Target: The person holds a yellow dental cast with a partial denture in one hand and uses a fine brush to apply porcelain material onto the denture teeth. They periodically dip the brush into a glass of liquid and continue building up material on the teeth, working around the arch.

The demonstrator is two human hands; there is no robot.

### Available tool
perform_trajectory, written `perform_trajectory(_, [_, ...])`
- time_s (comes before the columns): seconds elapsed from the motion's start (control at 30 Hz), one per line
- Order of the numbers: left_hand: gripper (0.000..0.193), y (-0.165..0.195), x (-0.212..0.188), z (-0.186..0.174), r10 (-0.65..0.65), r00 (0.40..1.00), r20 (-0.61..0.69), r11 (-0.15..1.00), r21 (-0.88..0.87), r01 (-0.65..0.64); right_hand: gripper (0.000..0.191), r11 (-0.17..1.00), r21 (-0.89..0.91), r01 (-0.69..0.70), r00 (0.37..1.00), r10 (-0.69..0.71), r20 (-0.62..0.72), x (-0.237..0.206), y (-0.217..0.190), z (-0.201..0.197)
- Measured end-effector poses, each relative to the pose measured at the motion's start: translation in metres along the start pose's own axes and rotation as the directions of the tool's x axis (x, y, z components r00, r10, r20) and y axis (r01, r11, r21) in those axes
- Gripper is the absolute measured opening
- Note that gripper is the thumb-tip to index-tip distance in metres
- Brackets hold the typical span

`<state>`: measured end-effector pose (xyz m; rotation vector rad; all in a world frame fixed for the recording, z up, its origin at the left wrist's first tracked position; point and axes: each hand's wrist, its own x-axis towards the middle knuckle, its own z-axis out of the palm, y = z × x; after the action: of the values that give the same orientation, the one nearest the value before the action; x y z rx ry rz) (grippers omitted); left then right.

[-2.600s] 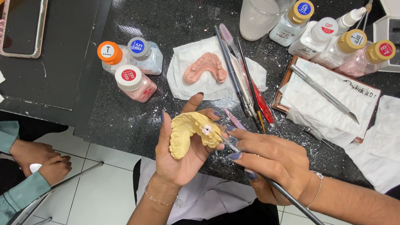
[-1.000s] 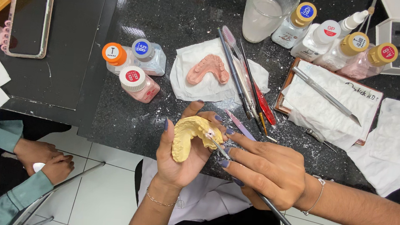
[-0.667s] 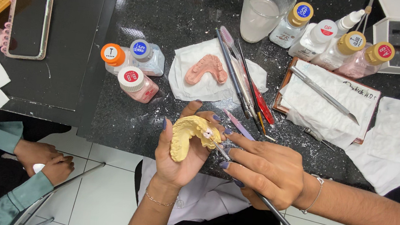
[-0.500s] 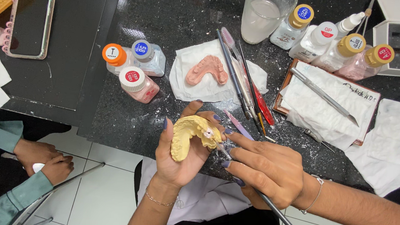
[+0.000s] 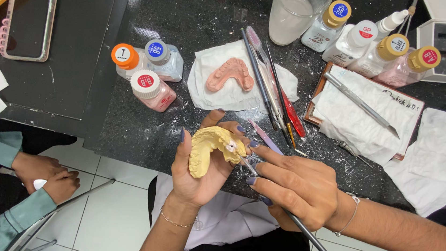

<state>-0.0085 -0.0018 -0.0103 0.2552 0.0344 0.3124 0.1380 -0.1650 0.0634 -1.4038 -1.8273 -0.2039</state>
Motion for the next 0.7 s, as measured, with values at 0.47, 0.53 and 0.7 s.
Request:
perform_trajectory(0.47, [0.065,0.0003,-0.0004,-0.0018,-0.010,1.000,-0.009,1.000,-0.011,0.010,0.038,1.000,-0.021,-0.003,0.999,0.004,0.035,-0.0020,0.0004,0.0016])
perform_trajectory(0.53, [0.065,0.0003,0.0000,-0.0023,-0.010,1.000,-0.005,1.000,-0.008,0.010,0.038,1.000,-0.030,-0.005,0.999,0.006,0.035,-0.0024,-0.0001,0.0018])
perform_trajectory(0.7, [0.065,-0.0001,0.0000,-0.0020,-0.002,1.000,0.005,1.000,0.005,0.002,0.038,1.000,-0.026,-0.013,0.999,0.014,0.035,-0.0024,0.0000,0.0024])
